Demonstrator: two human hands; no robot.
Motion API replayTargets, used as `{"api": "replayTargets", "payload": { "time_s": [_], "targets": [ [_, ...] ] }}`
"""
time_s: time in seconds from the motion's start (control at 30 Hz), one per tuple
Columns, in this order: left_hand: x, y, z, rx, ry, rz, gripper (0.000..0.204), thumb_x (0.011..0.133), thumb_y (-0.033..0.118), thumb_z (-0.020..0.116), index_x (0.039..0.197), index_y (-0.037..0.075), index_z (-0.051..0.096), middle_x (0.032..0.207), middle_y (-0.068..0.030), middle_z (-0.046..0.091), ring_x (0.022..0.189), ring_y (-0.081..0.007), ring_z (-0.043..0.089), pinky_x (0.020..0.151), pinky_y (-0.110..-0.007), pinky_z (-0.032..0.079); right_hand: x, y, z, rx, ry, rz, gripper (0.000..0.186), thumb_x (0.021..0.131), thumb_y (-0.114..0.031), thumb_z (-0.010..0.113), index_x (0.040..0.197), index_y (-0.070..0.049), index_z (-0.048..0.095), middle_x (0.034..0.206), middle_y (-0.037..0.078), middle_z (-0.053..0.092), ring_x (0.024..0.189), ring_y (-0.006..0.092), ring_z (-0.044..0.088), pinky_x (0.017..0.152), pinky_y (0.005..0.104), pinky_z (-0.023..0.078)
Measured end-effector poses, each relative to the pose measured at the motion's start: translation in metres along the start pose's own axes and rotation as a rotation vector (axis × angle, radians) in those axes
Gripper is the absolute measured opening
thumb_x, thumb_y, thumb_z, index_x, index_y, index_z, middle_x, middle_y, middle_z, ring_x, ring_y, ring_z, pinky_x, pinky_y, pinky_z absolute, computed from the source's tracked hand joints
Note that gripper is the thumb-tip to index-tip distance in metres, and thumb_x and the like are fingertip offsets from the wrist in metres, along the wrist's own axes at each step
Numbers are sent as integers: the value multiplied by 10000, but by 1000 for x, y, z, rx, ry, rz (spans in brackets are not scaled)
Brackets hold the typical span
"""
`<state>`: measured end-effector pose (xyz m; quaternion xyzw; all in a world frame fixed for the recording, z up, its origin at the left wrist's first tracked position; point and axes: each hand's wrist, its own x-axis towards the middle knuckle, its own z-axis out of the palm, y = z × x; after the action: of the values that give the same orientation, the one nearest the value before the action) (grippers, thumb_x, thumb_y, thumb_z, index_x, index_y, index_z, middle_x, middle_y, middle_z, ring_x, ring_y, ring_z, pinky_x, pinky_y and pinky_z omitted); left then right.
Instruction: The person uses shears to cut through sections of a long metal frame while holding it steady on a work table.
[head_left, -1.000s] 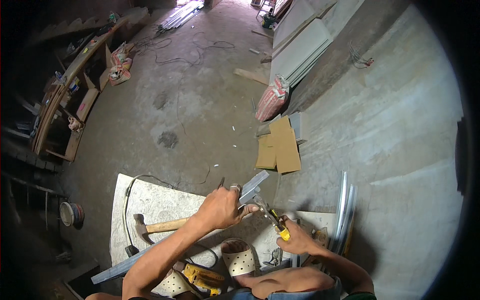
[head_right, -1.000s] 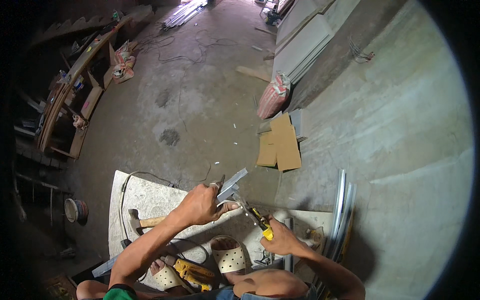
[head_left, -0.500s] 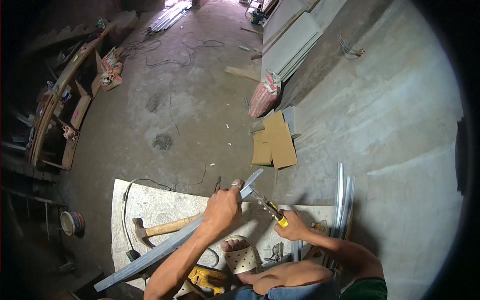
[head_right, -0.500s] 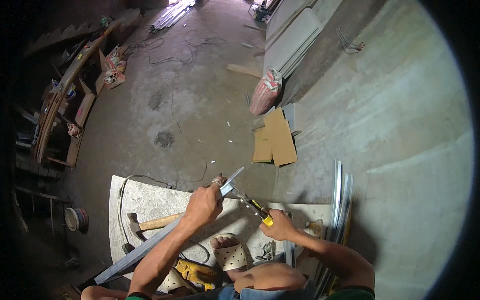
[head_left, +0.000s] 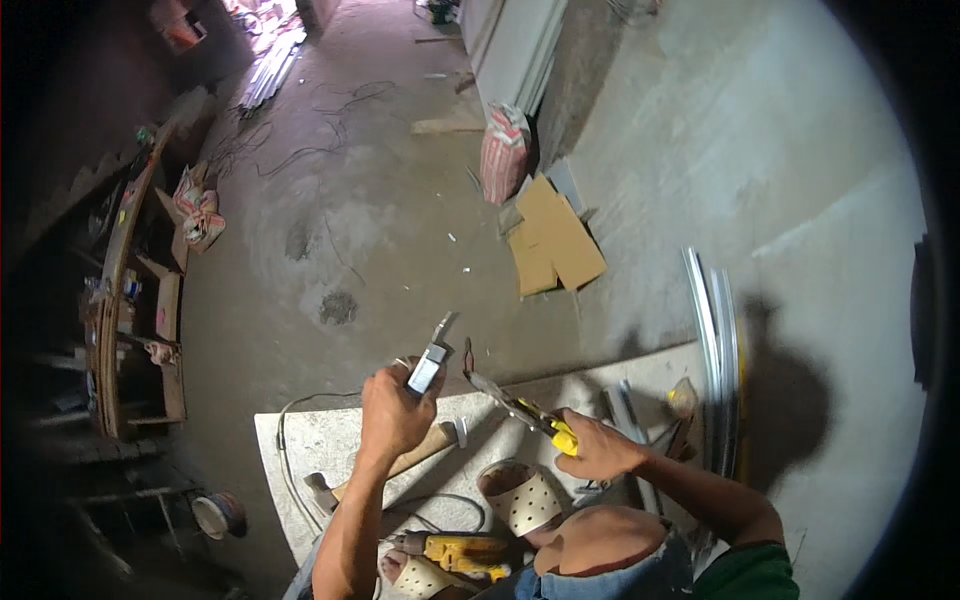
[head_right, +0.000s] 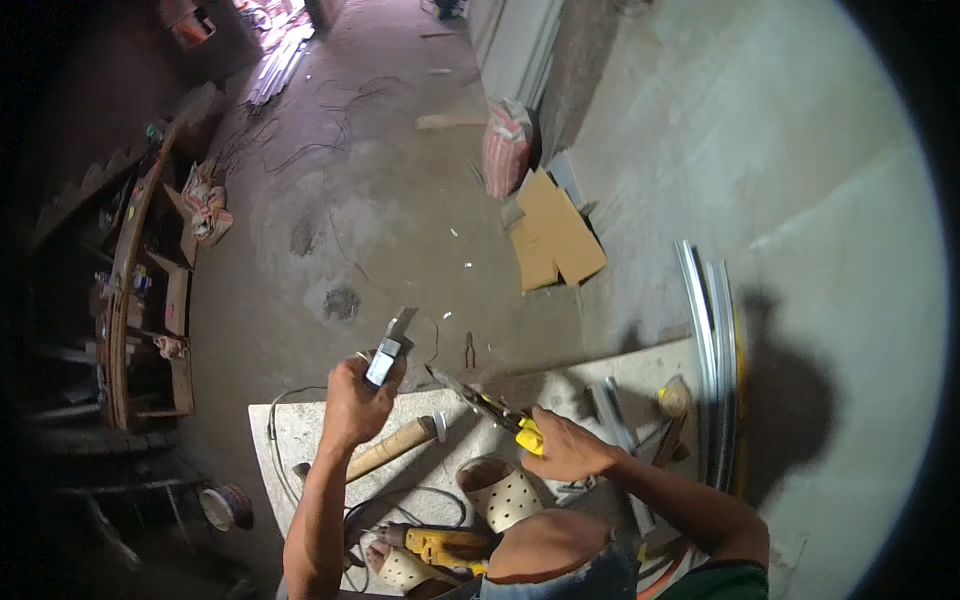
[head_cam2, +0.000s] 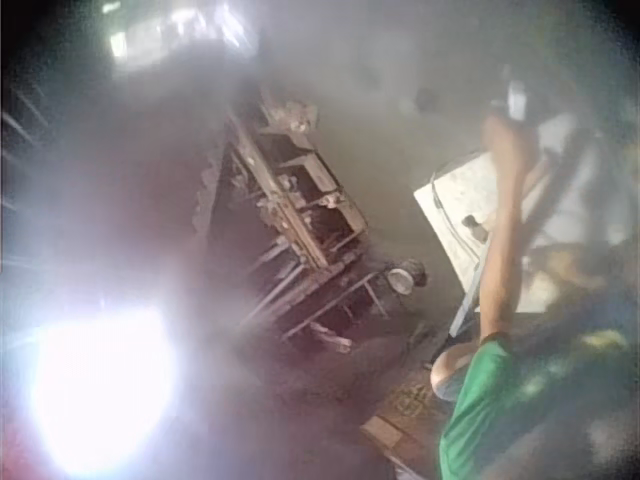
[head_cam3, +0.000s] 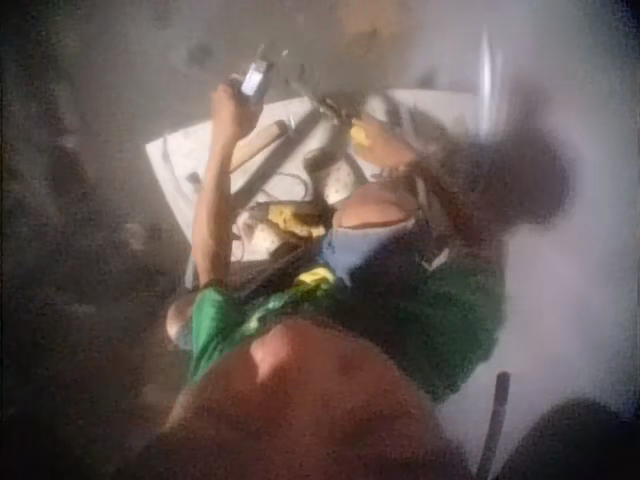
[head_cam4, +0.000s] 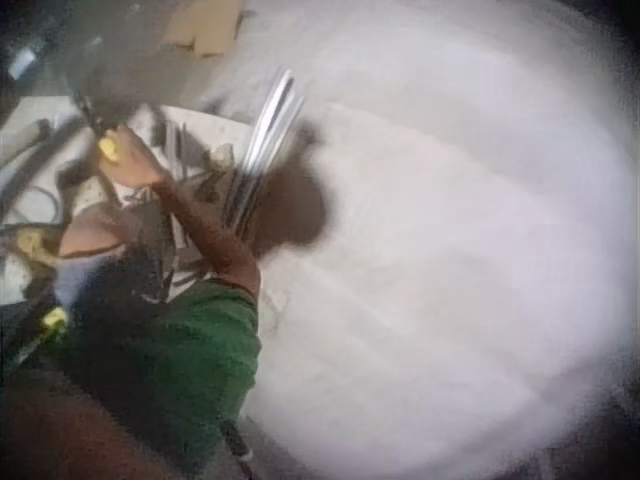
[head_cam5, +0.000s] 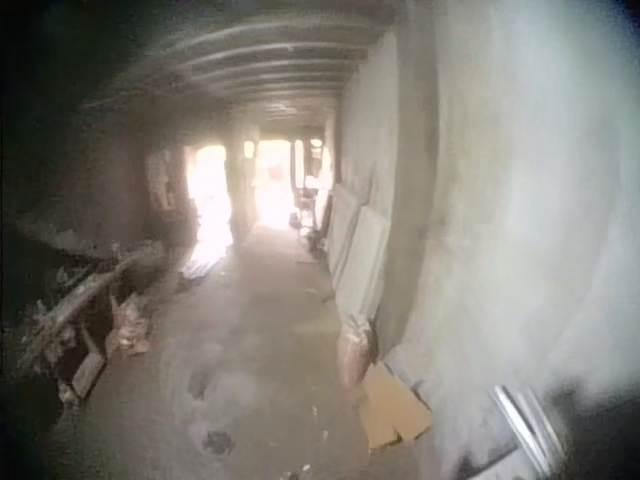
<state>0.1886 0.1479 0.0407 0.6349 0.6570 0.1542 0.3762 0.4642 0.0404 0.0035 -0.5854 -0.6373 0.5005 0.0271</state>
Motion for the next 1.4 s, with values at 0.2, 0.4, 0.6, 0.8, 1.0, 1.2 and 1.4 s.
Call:
{"api": "replayTargets", "payload": {
  "time_s": [0.2,0.4,0.6,0.8,1.0,1.2,1.4],
  "targets": [
    [10,-4,-7,-104,-25,-60,242,817,167,689,796,-73,661,574,-137,577,544,-159,535,558,-352,438,11,2,11,75,42,-66,415,747,-192,637,1054,31,468,924,245,562,890,410,576,782,449,456],
    [10,3,-10,-87,-28,-105,273,830,194,691,741,-61,656,524,-56,520,506,-114,447,488,-327,375,24,-17,1,98,-30,-27,495,744,-243,648,1027,105,440,945,310,550,897,429,581,794,467,461],
    [14,-5,-3,-133,-20,-72,262,828,195,690,757,-55,655,534,-57,530,511,-115,457,487,-325,376,30,-17,3,45,-12,-71,522,744,-264,646,1036,113,437,982,319,548,940,431,575,827,457,461],
    [16,-9,3,-109,16,-35,248,827,196,682,775,-46,660,547,-96,554,523,-149,494,522,-342,411,32,-18,-2,11,-37,-58,494,750,-269,635,1010,104,442,968,309,541,921,425,564,829,451,455],
    [13,2,4,27,80,44,243,827,196,679,850,-46,684,575,-183,586,508,-265,561,552,-368,442,33,-27,-14,-2,-97,-49,484,768,-284,602,1013,104,450,1013,327,570,980,425,584,861,447,460],
    [8,5,5,64,106,60,239,840,193,671,864,-45,686,572,-190,583,495,-281,569,548,-369,445,35,-34,-17,-50,-124,11,482,769,-284,607,1019,98,452,970,322,593,944,431,604,824,456,477],
    [4,9,13,54,41,43,206,838,164,669,845,-41,681,569,-189,581,491,-287,571,540,-377,446,51,8,8,-51,3,-6,479,759,-270,622,1042,79,458,936,317,594,918,448,604,796,492,475]
  ]
}}
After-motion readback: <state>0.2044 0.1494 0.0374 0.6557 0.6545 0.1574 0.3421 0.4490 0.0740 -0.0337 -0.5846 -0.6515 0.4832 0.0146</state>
